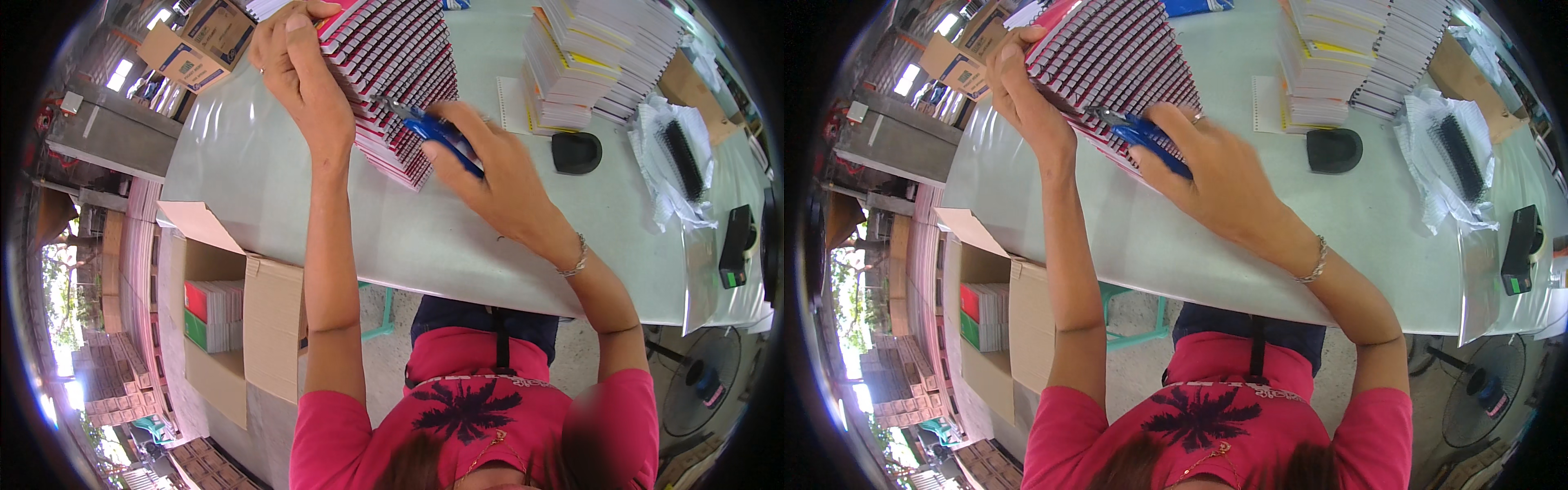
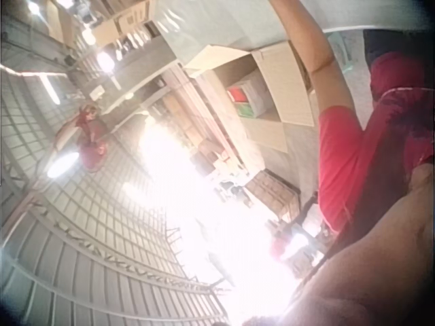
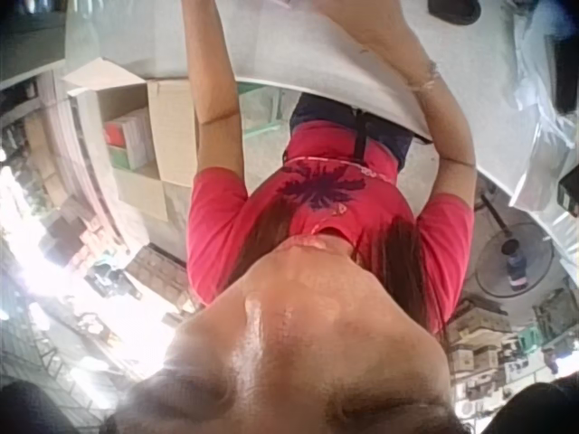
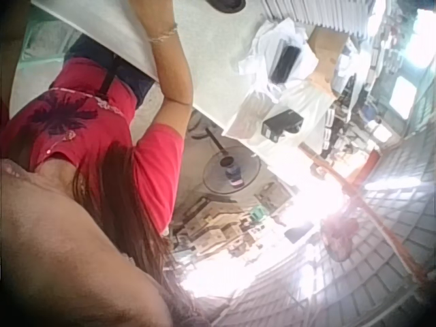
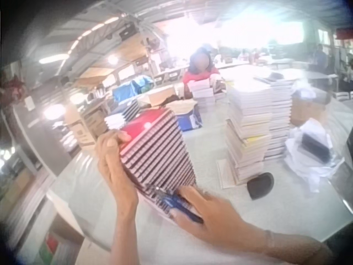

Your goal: The person uses shears to trim the ends of spiral bindings on a stack of notebooks, then handles a smaller notebook and its spiral binding.

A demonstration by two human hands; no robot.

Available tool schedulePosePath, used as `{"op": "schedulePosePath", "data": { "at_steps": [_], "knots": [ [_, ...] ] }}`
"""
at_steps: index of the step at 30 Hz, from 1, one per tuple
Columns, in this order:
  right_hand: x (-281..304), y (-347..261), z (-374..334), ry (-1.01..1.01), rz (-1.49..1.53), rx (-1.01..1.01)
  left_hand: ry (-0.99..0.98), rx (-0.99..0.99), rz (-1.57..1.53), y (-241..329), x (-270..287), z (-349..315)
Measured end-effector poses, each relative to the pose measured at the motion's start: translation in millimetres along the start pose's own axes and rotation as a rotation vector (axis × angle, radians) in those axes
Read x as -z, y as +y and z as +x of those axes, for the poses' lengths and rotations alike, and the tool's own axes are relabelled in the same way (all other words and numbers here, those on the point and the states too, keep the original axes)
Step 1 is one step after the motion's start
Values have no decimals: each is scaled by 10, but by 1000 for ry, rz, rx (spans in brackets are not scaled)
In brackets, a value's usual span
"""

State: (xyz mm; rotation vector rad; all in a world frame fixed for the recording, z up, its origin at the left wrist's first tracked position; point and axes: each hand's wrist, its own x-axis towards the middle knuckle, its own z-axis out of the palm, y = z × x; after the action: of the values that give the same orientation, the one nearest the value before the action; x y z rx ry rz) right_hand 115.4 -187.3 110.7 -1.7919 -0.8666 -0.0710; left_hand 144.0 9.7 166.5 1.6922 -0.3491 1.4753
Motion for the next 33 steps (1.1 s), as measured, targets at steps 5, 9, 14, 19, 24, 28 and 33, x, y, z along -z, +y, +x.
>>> {"op": "schedulePosePath", "data": {
  "at_steps": [5,9,14,19,24,28,33],
  "knots": [
    [6,3,-17,34,109,44,2,13,-22,16,-2,-10],
    [-12,102,-40,209,-344,281,-8,-56,14,-26,7,-1],
    [-88,110,-28,262,-512,357,-33,-118,32,-294,126,65],
    [-111,104,-18,286,-573,385,-14,-82,46,-48,29,21],
    [30,72,46,-237,449,-182,15,-7,-20,-6,-8,5],
    [45,-52,6,-88,218,-97,-86,-31,7,-87,96,24],
    [-36,126,-83,228,-448,289,-3,3,41,-45,35,6]
  ]
}}
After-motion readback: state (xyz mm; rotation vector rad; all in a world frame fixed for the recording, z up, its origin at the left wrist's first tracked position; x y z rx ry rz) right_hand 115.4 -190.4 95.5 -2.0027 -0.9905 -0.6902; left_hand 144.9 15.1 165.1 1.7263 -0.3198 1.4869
